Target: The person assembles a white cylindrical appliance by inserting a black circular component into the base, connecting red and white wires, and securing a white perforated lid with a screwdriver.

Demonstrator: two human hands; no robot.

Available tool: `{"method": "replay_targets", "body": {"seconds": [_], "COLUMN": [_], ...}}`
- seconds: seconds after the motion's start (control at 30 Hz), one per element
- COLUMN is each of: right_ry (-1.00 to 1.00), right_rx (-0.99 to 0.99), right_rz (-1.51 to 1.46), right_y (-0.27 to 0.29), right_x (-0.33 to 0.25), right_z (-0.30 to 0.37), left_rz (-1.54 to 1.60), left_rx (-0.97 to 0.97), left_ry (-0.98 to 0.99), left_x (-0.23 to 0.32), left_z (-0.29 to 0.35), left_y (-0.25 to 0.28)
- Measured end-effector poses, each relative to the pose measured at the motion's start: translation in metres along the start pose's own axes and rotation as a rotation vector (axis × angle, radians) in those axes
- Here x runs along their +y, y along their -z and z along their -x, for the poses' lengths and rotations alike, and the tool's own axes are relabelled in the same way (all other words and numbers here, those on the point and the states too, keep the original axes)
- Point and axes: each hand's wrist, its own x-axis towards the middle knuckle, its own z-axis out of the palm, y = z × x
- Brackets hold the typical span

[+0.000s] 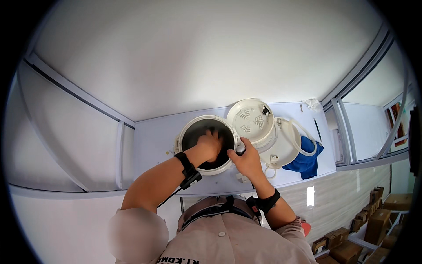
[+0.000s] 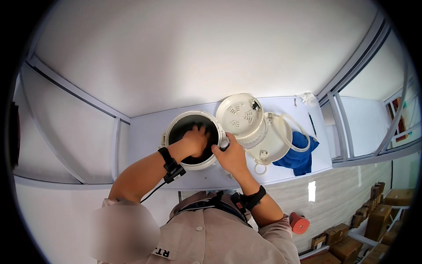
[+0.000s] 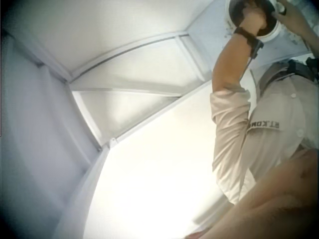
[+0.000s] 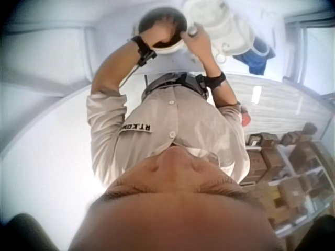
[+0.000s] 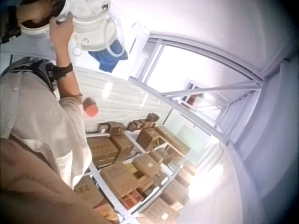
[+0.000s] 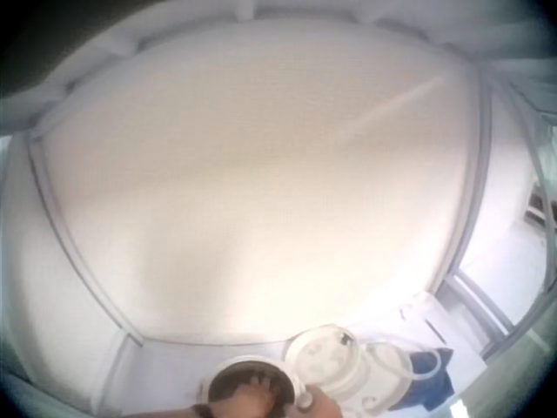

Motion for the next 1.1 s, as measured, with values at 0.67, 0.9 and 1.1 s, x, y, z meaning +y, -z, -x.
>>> {"method": "replay_targets", "body": {"seconds": [0.67,0.9,1.1], "right_ry": [0.057,0.015,0.032], "right_rx": [0.057,-0.015,-0.016], "right_rz": [0.069,0.074,0.098], "right_y": [-0.005,-0.005,-0.011], "right_x": [-0.008,-0.020,-0.019], "right_z": [-0.006,-0.004,0.001], "left_rz": [0.349,0.214,0.353], "left_rx": [0.168,0.233,0.131], "left_ry": [-0.123,-0.078,-0.064], "left_x": [-0.039,-0.024,-0.036], "left_z": [0.029,0.024,0.032], "left_y": [-0.006,-0.027,-0.021]}}
